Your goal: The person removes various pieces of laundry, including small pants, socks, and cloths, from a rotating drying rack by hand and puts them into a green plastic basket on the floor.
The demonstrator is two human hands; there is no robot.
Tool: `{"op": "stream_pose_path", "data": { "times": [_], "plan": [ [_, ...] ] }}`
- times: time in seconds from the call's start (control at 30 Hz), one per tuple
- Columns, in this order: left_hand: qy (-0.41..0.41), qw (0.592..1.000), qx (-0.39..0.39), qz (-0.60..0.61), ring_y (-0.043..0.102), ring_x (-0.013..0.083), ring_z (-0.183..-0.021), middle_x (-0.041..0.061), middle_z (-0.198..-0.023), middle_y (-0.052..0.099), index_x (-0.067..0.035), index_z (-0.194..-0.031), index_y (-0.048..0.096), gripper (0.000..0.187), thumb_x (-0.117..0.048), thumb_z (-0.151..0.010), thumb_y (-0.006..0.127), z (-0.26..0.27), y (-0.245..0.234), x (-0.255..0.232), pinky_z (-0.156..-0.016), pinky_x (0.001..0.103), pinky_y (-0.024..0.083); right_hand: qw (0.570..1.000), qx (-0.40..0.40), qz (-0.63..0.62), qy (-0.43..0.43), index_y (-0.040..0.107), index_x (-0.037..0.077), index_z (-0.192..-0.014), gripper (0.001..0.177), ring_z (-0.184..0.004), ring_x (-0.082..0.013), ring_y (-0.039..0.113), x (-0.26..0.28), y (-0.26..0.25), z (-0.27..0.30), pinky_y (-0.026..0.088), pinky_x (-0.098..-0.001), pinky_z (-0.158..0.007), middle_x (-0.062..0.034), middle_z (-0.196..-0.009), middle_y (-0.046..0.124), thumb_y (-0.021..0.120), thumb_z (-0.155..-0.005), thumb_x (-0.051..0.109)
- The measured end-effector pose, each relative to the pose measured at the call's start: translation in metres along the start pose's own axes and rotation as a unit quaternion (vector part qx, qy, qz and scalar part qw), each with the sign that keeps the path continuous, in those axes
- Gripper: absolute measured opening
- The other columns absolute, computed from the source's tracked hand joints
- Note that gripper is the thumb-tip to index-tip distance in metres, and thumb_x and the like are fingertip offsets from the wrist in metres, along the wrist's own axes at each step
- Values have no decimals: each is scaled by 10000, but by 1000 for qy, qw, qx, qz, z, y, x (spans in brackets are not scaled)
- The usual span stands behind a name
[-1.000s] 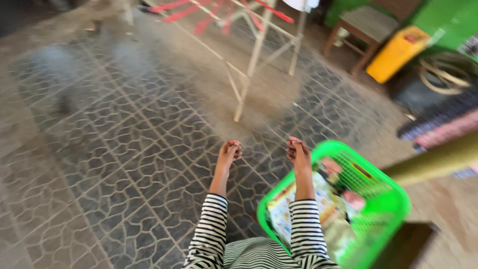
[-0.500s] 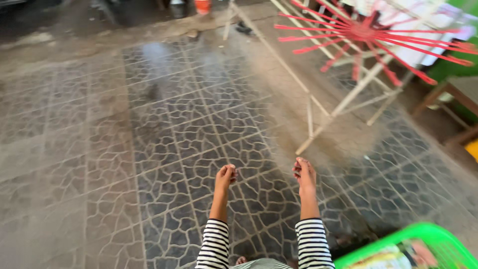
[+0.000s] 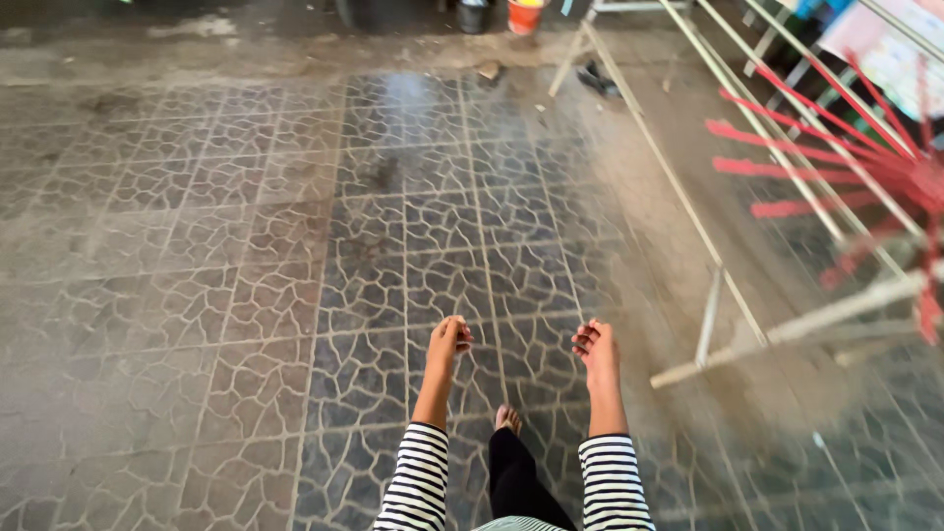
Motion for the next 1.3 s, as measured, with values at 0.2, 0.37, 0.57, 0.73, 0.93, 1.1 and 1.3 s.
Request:
{"op": "stream_pose_path", "data": {
  "times": [0.2,0.37,0.57,0.73,0.93,1.1,1.3],
  "plan": [
    [-1,999,-19,37,641,155,-678,27,-754,629,-106,-839,621,268,-347,-955,597,-134,26,-68,-603,323,511,998,38,41,16,538,202,-899,170,-755,-167,625,59,119,-146,466,-344,-697,8,-810,612,505,-975,351],
    [58,995,-58,56,669,136,-706,9,-781,652,-143,-913,661,286,-389,-951,521,-230,21,-107,-646,294,527,992,127,-8,-1,540,179,-910,146,-755,-174,625,87,215,-260,490,-328,-726,-3,-812,616,503,-967,308],
    [25,989,-120,83,622,141,-669,6,-750,632,-131,-854,638,257,-342,-947,524,-342,-10,-118,-607,290,456,985,172,14,18,544,150,-922,135,-737,-191,620,61,298,-345,501,-352,-700,-25,-781,584,497,-973,267],
    [75,986,-106,107,611,142,-676,-2,-735,597,-131,-807,598,259,-336,-952,539,-460,-33,-154,-601,274,444,975,220,4,-33,586,119,-995,81,-792,-158,632,71,382,-431,528,-320,-730,-20,-866,608,508,-994,143],
    [44,993,-105,42,670,150,-694,-7,-698,622,-169,-798,617,274,-372,-930,489,-649,-52,-240,-624,261,460,979,192,3,-72,604,102,-1082,117,-824,-116,628,87,510,-565,526,-288,-753,1,-928,622,577,-976,58],
    [78,995,-28,54,650,163,-685,-6,-688,580,-125,-794,571,346,-396,-1002,512,-796,-38,-296,-653,284,505,973,209,0,-99,613,119,-1103,135,-835,-100,634,102,600,-659,527,-282,-756,19,-923,619,575,-977,87],
    [67,997,-1,31,654,147,-682,-1,-719,615,-140,-863,617,240,-327,-972,514,-929,-8,-307,-650,285,505,990,135,19,-49,613,139,-1066,112,-781,-84,607,80,647,-797,497,-268,-681,36,-895,612,587,-965,100]
  ]
}}
Point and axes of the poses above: each hand's wrist, its own z-axis away from the middle knuckle, its own y-axis out of the palm, x = y × z, the point moved 10 cm from there along -z, towards the middle knuckle
